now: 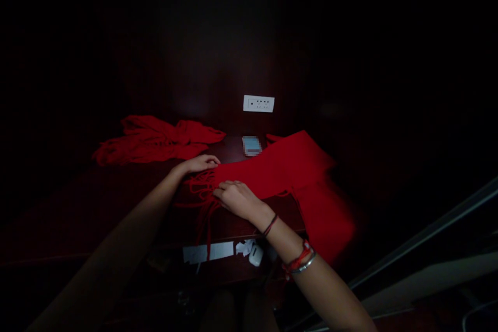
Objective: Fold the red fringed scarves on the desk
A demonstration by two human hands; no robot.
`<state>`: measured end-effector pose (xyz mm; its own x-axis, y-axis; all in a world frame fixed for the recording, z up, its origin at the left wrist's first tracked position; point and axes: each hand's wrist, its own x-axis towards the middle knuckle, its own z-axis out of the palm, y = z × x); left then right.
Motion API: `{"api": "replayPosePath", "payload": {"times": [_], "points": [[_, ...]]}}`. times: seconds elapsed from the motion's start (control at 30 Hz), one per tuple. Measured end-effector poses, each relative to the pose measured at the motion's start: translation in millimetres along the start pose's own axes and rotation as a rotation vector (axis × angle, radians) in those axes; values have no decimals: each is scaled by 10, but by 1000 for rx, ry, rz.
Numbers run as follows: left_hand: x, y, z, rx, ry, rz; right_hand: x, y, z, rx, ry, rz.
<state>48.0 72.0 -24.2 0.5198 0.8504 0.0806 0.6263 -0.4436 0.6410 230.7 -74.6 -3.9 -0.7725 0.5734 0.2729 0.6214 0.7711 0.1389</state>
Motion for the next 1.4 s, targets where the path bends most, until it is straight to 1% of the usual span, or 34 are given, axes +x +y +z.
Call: {"api": "replayPosePath", "payload": {"times": [0.13, 0.2, 0.27, 0.37, 0.47, 0.63, 0.7, 0.73, 0.87, 0.93, 1.0, 1.07, 1.2, 1.27, 1.3, 1.4], "points": [[-31, -80, -67, -56, 31, -8, -35, 31, -32, 9, 14, -6], [-46, -108, -76, -70, 41, -3, -26, 34, -8, -25, 14, -29], [-54, -108, -62, -65, 47, 31, -4, 32, 34, -70, 20, -46], [-52, -75, -23, 1, 49, 78, 31, 30, 88, -118, 21, -54], [-43, -56, 0, 101, 48, 88, 48, 35, 100, -141, 16, -74], [-17, -113, 7, 140, 86, 89, 55, 34, 64, -140, -5, -130], [-5, -139, 15, 133, 98, 108, 61, 24, 68, -84, 7, -111], [0, -148, 19, 130, 102, 117, 66, 18, 77, -35, 30, -78], [1, -149, 24, 136, 99, 131, 85, -19, 133, 244, 179, 118], [-7, -136, 19, 143, 102, 138, 91, -46, 139, 375, 240, 174], [-14, -126, 16, 136, 107, 139, 97, -82, 111, 444, 293, 203], [-14, -127, 18, 116, 100, 131, 107, -126, 49, 447, 327, 211], [5, -164, 33, 79, 83, 126, 128, -227, -130, 469, 364, 164], [15, -183, 40, 71, 83, 124, 108, -271, -213, 509, 353, 133], [20, -190, 41, 68, 85, 120, 83, -286, -243, 524, 320, 113], [31, -197, 43, 64, 99, 102, -55, -276, -269, 536, 153, 29]]}}
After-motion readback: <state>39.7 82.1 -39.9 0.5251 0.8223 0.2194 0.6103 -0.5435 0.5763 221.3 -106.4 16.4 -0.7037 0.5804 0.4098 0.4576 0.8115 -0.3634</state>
